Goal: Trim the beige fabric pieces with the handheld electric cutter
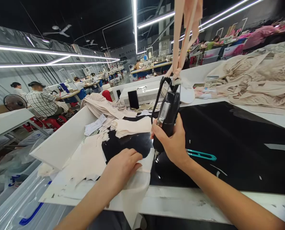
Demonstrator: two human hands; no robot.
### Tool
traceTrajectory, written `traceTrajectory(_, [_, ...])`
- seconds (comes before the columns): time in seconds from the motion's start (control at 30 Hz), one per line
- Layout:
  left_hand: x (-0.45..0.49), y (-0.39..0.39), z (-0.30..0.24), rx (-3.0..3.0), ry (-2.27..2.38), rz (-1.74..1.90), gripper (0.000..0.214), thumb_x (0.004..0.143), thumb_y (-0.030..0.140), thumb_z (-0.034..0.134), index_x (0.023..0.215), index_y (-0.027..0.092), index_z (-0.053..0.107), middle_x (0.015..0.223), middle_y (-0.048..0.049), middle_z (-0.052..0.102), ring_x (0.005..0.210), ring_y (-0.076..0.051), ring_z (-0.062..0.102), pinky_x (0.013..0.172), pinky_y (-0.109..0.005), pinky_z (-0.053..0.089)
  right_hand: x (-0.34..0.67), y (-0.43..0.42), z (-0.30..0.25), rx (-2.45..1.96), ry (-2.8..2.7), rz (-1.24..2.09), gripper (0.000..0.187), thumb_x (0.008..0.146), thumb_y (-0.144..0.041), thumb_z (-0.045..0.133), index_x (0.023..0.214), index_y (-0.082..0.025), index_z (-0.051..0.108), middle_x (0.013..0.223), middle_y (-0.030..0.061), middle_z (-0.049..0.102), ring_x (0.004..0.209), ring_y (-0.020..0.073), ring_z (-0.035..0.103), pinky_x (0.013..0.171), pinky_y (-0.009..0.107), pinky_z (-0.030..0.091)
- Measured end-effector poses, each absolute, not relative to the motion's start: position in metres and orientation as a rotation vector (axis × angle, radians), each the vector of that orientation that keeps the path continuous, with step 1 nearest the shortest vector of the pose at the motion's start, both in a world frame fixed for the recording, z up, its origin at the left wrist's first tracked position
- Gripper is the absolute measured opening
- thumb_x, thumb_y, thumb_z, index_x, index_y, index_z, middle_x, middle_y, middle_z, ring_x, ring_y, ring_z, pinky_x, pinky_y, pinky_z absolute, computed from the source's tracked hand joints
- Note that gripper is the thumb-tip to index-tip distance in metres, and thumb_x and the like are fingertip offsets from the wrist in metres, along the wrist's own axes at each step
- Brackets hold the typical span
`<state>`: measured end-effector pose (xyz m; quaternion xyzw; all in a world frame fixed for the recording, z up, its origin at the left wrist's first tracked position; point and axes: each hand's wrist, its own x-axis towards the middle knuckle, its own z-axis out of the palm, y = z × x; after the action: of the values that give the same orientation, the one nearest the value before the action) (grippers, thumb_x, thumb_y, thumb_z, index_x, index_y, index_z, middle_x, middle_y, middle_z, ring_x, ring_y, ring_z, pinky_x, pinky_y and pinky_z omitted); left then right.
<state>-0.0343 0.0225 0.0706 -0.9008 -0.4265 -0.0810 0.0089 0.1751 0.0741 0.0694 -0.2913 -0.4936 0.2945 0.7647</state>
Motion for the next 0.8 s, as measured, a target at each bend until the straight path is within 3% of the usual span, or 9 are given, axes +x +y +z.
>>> traceTrajectory(0.1, [-0.032, 0.047, 0.07, -3.054, -1.11, -0.379, 0.027, 0.104, 0.021, 0.088, 0.126, 0.024, 0.072, 0.137, -0.0091, 0.081, 0.139, -0.03, 0.074, 0.117, -0.044, 0.063, 0.174, 0.075, 0.069, -0.636, -1.076, 0.651, 0.035, 0.084, -0.038, 0.093, 0.098, -0.029, 0.062, 0.078, -0.0078, 0.071, 0.059, 0.0152, 0.065, 0.055, 0.03, 0.059])
traceTrajectory(0.2, [-0.031, 0.063, 0.063, -3.215, -1.094, -0.338, 0.038, 0.102, 0.028, 0.092, 0.134, 0.026, 0.071, 0.149, -0.0118, 0.077, 0.161, -0.033, 0.06, 0.129, -0.052, 0.056, 0.173, 0.077, 0.067, -0.639, -1.074, 0.663, 0.036, 0.084, -0.038, 0.093, 0.098, -0.029, 0.062, 0.079, -0.0069, 0.07, 0.062, 0.0155, 0.063, 0.055, 0.029, 0.058])
traceTrajectory(0.37, [-0.033, 0.071, 0.054, -3.283, -1.171, -0.231, 0.042, 0.101, 0.034, 0.094, 0.136, 0.026, 0.072, 0.15, -0.0125, 0.076, 0.162, -0.036, 0.059, 0.136, -0.065, 0.046, 0.169, 0.079, 0.063, -0.622, -1.047, 0.688, 0.037, 0.084, -0.04, 0.093, 0.1, -0.03, 0.061, 0.084, -0.0064, 0.07, 0.063, 0.0149, 0.062, 0.055, 0.029, 0.059])
traceTrajectory(0.53, [-0.035, 0.072, 0.05, -3.302, -1.247, -0.221, 0.042, 0.1, 0.038, 0.094, 0.133, 0.025, 0.071, 0.143, -0.0099, 0.079, 0.17, -0.037, 0.05, 0.141, -0.078, 0.028, 0.162, 0.082, 0.063, -0.613, -1.067, 0.682, 0.037, 0.086, -0.041, 0.092, 0.102, -0.03, 0.062, 0.086, -0.0057, 0.067, 0.069, 0.0161, 0.062, 0.058, 0.029, 0.059])
traceTrajectory(0.8, [-0.037, 0.069, 0.048, -3.286, -1.302, -0.265, 0.041, 0.1, 0.035, 0.095, 0.132, 0.025, 0.071, 0.152, -0.0135, 0.075, 0.166, -0.038, 0.055, 0.14, -0.082, 0.026, 0.156, 0.085, 0.06, -0.624, -1.077, 0.693, 0.038, 0.084, -0.044, 0.092, 0.102, -0.03, 0.061, 0.086, -0.0049, 0.063, 0.074, 0.0172, 0.058, 0.06, 0.029, 0.057])
